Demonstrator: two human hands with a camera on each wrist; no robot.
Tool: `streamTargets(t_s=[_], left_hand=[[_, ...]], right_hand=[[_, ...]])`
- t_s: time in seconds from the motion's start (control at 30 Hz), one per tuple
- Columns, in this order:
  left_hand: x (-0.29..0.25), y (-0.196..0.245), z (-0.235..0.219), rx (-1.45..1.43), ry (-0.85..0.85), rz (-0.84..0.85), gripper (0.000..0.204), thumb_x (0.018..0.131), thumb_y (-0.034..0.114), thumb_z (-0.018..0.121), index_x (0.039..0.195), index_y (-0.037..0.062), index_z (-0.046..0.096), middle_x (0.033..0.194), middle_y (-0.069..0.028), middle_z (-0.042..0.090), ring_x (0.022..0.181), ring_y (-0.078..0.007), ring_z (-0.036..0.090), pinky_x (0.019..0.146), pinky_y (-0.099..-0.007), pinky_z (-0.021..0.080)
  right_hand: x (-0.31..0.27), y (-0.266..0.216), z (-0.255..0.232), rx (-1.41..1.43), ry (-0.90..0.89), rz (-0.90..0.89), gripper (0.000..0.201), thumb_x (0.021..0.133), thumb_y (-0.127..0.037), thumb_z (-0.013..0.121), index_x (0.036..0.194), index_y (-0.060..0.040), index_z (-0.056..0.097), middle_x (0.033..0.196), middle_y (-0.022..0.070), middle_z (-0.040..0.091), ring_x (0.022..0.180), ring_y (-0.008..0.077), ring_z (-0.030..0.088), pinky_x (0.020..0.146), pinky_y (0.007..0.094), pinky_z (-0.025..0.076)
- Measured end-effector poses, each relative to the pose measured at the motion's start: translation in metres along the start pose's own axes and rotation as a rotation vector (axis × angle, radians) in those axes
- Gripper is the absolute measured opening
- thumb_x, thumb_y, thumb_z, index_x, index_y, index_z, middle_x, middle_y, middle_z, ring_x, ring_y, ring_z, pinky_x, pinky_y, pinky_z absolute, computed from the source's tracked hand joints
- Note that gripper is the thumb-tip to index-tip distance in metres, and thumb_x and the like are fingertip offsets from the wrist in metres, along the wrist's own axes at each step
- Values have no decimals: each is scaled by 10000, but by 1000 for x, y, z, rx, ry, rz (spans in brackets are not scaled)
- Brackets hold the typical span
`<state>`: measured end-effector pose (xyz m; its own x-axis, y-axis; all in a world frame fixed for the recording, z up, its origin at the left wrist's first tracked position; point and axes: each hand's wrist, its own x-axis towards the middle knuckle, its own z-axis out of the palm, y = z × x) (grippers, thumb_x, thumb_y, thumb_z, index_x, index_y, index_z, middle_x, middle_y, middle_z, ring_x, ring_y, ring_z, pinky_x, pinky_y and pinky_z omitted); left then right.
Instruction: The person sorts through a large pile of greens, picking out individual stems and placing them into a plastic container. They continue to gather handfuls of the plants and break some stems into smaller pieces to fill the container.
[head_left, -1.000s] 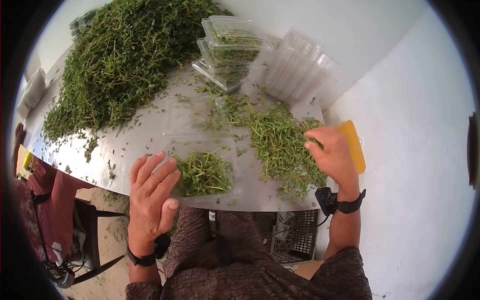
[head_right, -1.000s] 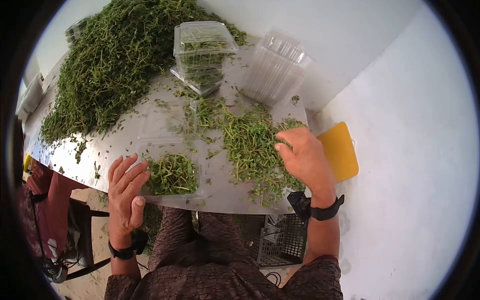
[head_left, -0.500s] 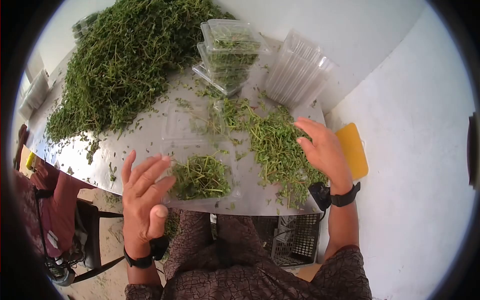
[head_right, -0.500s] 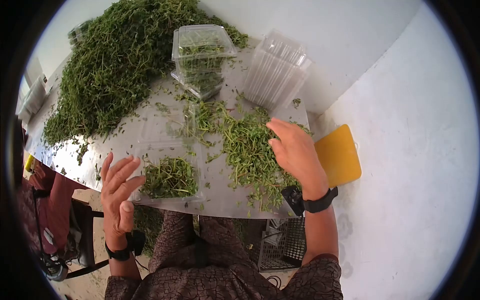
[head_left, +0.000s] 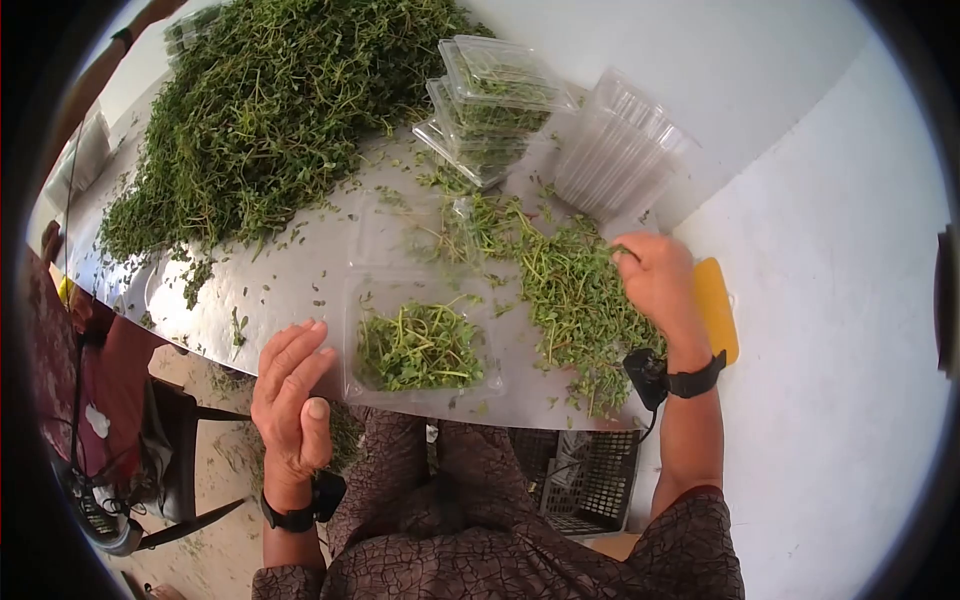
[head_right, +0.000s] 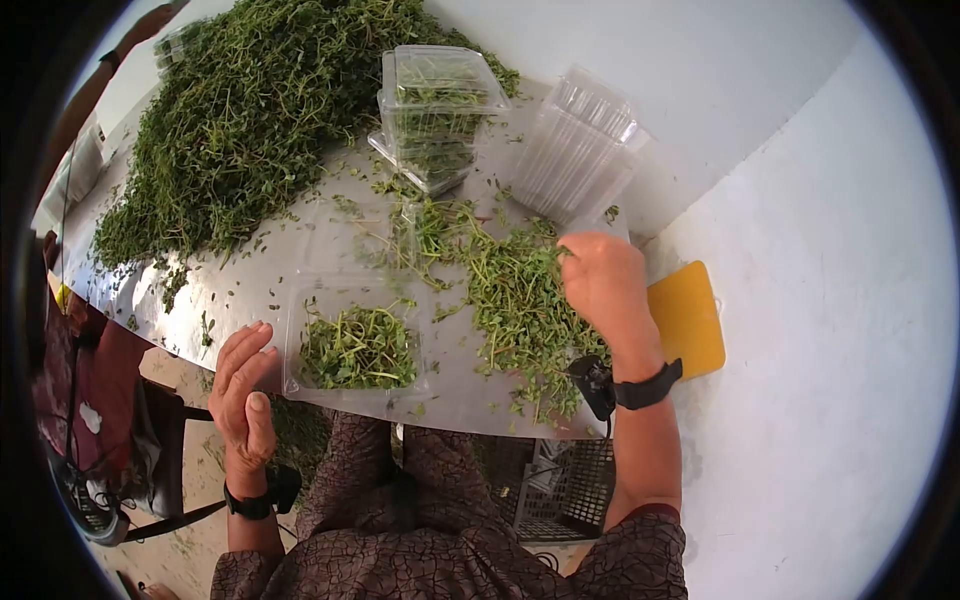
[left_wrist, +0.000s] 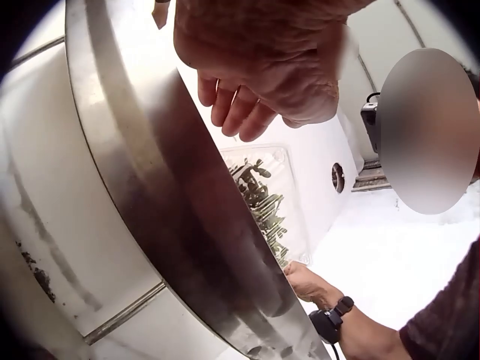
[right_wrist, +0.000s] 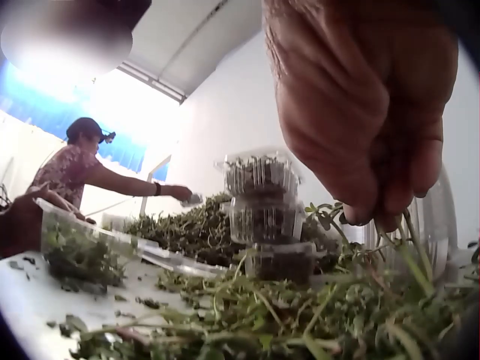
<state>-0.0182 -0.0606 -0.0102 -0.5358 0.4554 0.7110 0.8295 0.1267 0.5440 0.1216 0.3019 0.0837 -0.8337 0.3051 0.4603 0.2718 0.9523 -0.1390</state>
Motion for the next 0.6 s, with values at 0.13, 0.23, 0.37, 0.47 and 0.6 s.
streamTargets(t_s=[0.13, 0.23, 0.37, 0.47, 0.6], left_hand=[[-1, 0, 0, -9, 15, 21, 419, 996, 302, 425, 1014, -41, 664, 1162, -194, 656, 1124, -388, 598, 997, -488, 451], [-2, 4, 0, -28, 18, 20, 373, 983, 265, 453, 1007, -41, 664, 1154, -195, 657, 1116, -394, 600, 993, -493, 452], [-4, 7, -2, -33, 19, 30, 307, 953, 209, 493, 1020, -43, 657, 1145, -206, 656, 1104, -400, 604, 987, -497, 453], [-5, 9, -5, -15, 29, 55, 288, 936, 187, 511, 1033, -46, 650, 1145, -216, 653, 1089, -402, 611, 981, -503, 454], [-3, 20, -8, -30, 52, 74, 278, 915, 185, 556, 1038, -47, 650, 1139, -217, 655, 1082, -400, 615, 969, -497, 464]], right_hand=[[-2, -21, -27, 237, 54, 237, 158, 824, -38, 607, 951, -9, 698, 743, 134, 660, 624, 224, 622, 584, 345, 482], [-7, -22, -34, 424, 18, 394, 160, 855, -34, 610, 981, 23, 691, 742, 52, 666, 605, 107, 579, 564, 266, 456], [-14, -39, -36, 663, 37, 404, 169, 897, -27, 586, 1011, 54, 681, 790, 31, 670, 653, 76, 612, 573, 225, 480], [-15, -54, -41, 760, 38, 384, 180, 918, -16, 557, 1030, 55, 679, 825, 66, 687, 686, 93, 645, 599, 220, 521], [-21, -76, -41, 955, -14, 318, 173, 923, 4, 545, 1028, 51, 674, 852, 105, 695, 689, 108, 650, 603, 231, 534]])
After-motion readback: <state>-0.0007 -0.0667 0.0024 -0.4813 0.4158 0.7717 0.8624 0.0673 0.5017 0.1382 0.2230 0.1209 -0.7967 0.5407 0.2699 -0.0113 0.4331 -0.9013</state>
